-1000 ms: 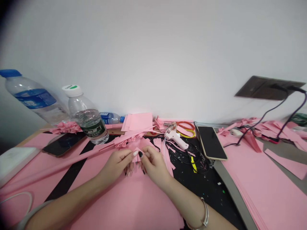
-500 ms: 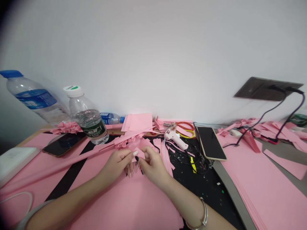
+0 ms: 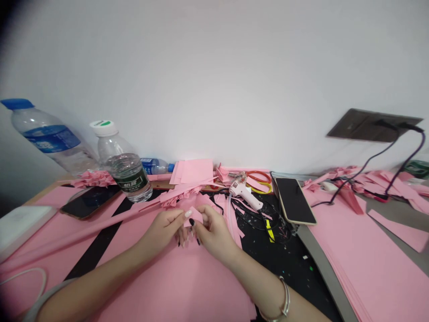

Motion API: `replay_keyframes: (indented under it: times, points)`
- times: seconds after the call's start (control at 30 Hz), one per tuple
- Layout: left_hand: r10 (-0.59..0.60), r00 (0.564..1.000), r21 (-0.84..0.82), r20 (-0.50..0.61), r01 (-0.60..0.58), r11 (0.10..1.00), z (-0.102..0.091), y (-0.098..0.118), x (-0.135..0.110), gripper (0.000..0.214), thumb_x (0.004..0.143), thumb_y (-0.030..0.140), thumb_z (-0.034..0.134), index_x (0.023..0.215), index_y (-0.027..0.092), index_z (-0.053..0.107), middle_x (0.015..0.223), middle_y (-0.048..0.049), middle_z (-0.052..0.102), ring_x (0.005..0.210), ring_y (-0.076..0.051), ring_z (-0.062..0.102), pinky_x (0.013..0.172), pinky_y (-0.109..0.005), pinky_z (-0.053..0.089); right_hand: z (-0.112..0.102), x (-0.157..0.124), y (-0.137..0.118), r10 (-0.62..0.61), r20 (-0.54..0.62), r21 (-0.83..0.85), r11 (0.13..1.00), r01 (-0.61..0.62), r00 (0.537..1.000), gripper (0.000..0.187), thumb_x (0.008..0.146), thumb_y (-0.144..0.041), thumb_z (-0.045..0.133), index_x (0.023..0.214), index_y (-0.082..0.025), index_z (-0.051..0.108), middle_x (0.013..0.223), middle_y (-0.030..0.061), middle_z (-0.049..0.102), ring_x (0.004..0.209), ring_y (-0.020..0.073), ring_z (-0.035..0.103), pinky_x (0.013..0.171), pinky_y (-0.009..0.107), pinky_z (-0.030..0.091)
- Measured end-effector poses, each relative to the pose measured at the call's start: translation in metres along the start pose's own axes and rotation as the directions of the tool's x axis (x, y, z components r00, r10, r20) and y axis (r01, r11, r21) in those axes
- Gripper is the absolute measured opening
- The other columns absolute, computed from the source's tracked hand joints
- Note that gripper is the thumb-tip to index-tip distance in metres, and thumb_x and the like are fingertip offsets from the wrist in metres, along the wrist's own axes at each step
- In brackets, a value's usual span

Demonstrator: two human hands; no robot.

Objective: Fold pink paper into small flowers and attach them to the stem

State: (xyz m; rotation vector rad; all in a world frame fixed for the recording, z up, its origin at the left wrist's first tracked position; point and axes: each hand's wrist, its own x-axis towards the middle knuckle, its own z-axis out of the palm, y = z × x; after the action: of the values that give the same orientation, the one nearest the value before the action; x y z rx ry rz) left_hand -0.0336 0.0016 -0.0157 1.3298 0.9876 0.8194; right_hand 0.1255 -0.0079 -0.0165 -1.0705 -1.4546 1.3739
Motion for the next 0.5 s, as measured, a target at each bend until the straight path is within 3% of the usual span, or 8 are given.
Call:
replay_keyframes:
  times: [0.3,0.5]
  points:
    - [0.005,1.000,0.001,-0.013,-0.005,1.000,-0.0001,-0.0003,0.0016,0.038,0.091,0.046,0.052,0.065,0.019,0.053,0.052,-0.0010,0.065,0.043,-0.014,0.059,0.047,-0.025,0.046,-0.0042,0.0022,0.0067,-0.015,0.007,0.063,0.998,0.015,1.000,0.029,0.092,-0.050,0.054,0.089,-0.022,0.051,0.057,-0.0057,0.054,0.040,0.0094,0.045,0.041,0.023,0.034]
    - [-0.005,1.000,-0.042,0.006,0.006,0.999,-0.0001,0.0005,-0.0004,0.038,0.089,0.048,0.054,0.066,0.018,0.056,0.055,-0.0019,0.066,0.049,-0.015,0.063,0.053,-0.025,0.050,-0.0055,0.0011,0.0039,-0.004,-0.028,0.045,0.999,0.005,1.000,0.033,0.093,-0.051,0.054,0.080,-0.022,0.047,0.051,-0.0065,0.054,0.035,0.0080,0.043,0.039,0.020,0.030]
